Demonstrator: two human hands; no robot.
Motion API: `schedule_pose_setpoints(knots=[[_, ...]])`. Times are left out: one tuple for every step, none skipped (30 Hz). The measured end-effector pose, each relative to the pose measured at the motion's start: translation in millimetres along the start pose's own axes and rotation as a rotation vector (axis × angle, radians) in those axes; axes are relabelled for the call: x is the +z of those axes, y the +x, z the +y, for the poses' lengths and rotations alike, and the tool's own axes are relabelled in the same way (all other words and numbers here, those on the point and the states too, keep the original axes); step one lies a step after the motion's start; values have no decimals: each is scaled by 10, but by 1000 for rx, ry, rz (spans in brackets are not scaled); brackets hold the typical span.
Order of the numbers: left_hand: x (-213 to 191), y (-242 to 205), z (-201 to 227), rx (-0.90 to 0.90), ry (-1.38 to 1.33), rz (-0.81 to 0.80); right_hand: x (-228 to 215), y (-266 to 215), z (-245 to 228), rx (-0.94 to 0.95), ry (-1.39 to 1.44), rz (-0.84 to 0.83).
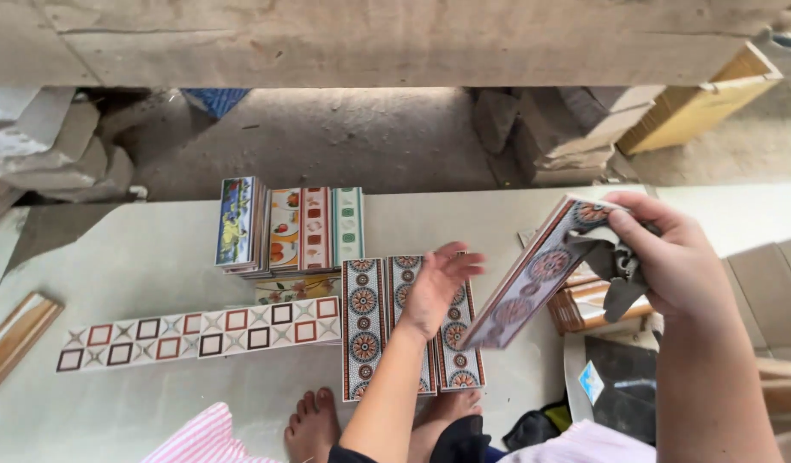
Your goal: The person sits on the floor and wipes the surface of several decorative tiles using a small cloth. They handle tiles with different patterns, including floral and geometric designs, and place them back in stacks after cleaning.
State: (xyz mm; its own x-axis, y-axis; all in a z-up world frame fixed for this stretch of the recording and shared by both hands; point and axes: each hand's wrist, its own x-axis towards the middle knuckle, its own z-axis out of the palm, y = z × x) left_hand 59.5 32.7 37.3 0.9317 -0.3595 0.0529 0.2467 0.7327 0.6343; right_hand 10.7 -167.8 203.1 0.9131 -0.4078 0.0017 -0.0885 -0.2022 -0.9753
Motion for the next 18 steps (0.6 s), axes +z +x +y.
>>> schedule_pose_setpoints(knots=[[158,-52,114,-172,-133,-292,8,-51,4,88,78,-28],[313,-104,234,-344,-269,-582,22,-103,5,174,158,-55],[466,-155,247,-344,-269,-599,79,-145,-1,162,157,-44],[610,-213,266,-404,-233,-641,144,-187,-7,150,120,21],[750,-304,266,-461,-203,-674,205,-239,1,144,78,79],[744,-345,184,-457,-207,-682,275,-305,-26,138,72,83],[737,-392,105,-505,-193,-561,348,-373,-52,-38,-147,202],[731,-436,26,-550,-178,-440,423,-437,-75,-214,-366,320],[824,-437,126,-543,-180,-442,486,-490,31,-221,-368,317],[916,-436,221,-527,-7,-306,545,-538,142,-450,-562,328],[995,-470,319,-523,168,-167,610,-627,271,-664,-752,335],[950,-447,246,-532,169,-167,684,-729,318,-656,-752,337],[901,-430,171,-480,-100,-181,759,-840,368,-697,-752,204],[853,-414,98,-422,-369,-190,837,-949,414,-736,-748,69],[755,-369,83,-419,-367,-193,865,-1063,453,-740,-747,71],[655,-326,73,-428,-430,-162,898,-1179,491,-757,-741,-10],[557,-286,57,-432,-495,-128,922,-1293,533,-776,-734,-98],[615,-288,100,-425,-496,-129,906,-1189,547,-783,-735,-101]])
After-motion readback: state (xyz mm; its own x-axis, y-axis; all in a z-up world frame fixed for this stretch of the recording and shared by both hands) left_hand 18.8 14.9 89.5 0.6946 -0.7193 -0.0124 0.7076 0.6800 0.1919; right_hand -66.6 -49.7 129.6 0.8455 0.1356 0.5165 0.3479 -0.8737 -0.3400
